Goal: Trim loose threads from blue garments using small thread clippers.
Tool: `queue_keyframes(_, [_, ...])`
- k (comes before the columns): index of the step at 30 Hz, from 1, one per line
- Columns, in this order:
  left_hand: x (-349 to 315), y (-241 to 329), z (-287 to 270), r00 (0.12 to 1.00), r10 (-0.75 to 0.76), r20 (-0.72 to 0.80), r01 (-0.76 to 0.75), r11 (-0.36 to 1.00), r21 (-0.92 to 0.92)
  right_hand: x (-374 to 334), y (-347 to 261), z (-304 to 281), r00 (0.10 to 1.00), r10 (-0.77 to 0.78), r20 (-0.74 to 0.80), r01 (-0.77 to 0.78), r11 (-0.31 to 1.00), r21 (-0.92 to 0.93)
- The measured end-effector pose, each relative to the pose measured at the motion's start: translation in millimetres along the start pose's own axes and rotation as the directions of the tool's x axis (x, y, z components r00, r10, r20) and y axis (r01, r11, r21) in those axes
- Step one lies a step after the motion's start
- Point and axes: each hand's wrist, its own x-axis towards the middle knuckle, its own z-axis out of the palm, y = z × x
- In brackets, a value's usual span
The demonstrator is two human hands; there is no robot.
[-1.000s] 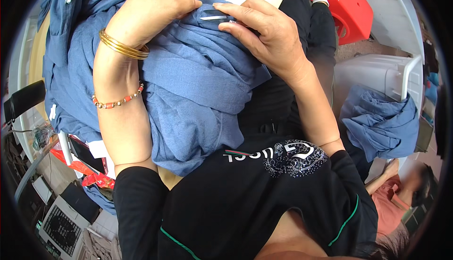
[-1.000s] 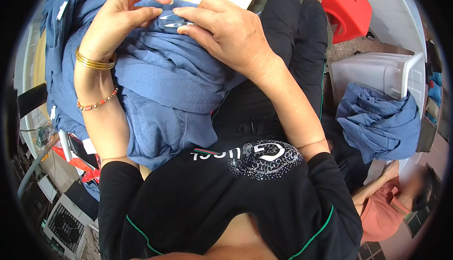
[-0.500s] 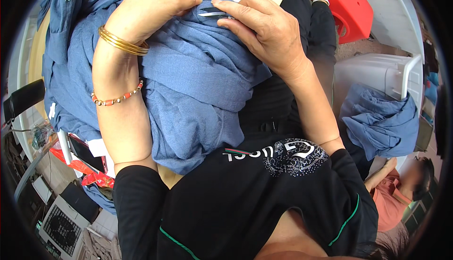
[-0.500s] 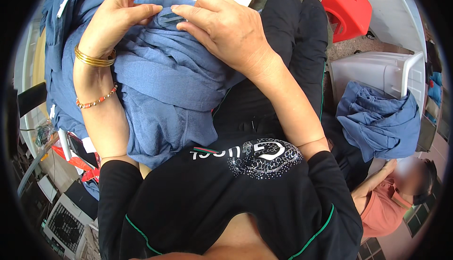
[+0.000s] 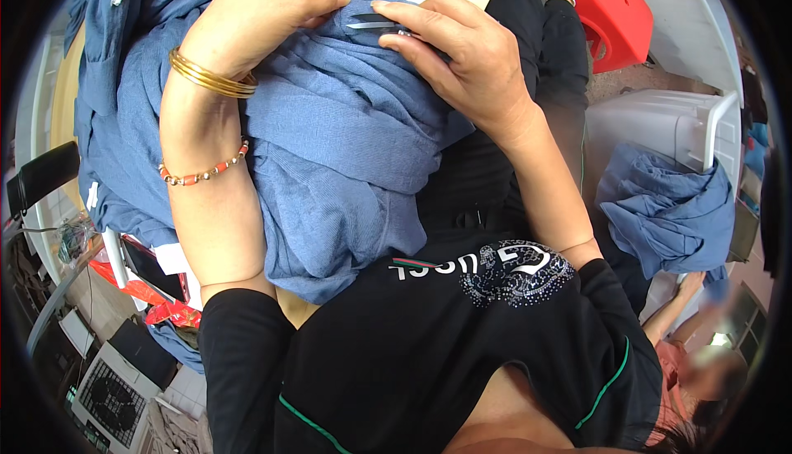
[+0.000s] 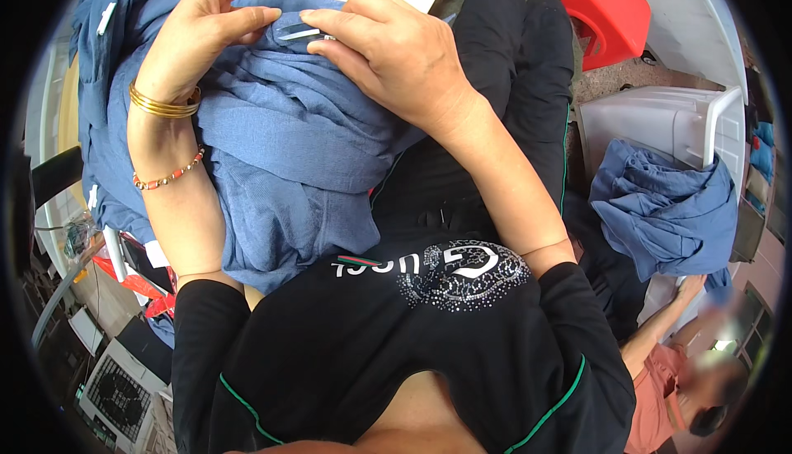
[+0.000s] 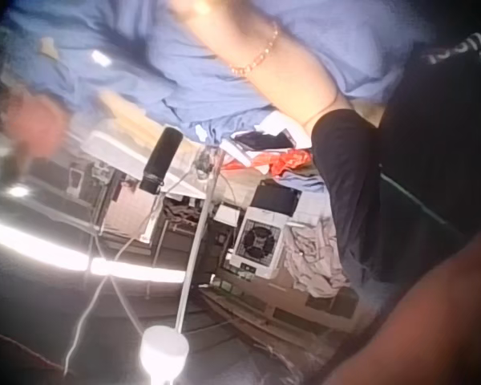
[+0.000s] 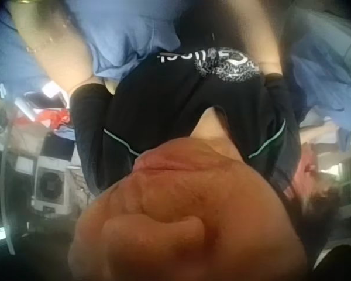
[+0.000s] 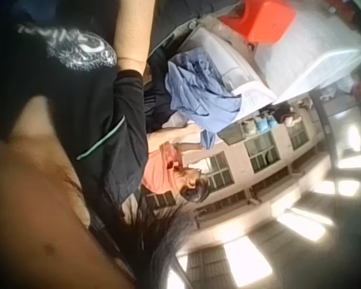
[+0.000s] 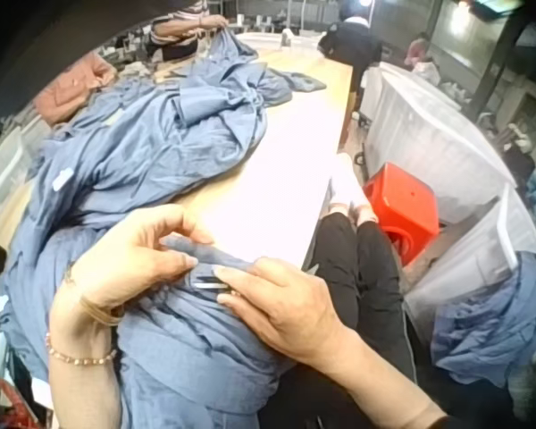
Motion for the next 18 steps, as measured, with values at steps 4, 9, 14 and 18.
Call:
queue_keyframes(4, [10.4,-29.2,-19.1,0.984,0.107,0.143,-0.118,0.990,0.074,0.6,1.0,-2.3,0.999,-0.039,-0.021,0.039,0.999,-0.013])
queue_keyframes(9, [5.4,-29.7,-6.0,0.947,0.104,0.302,-0.206,0.921,0.329,-16.1,15.9,-34.1,0.991,0.124,0.040,-0.130,0.966,0.222])
queue_keyframes(14, [12.6,-33.2,9.6,0.887,0.071,0.457,-0.392,0.639,0.662,-54.7,35.1,-67.7,0.933,0.360,-0.003,-0.343,0.890,0.301])
queue_keyframes(18, [26.1,-36.7,8.3,0.901,0.080,0.426,-0.265,0.880,0.394,-83.7,39.3,-110.3,0.831,0.552,-0.071,-0.503,0.800,0.326])
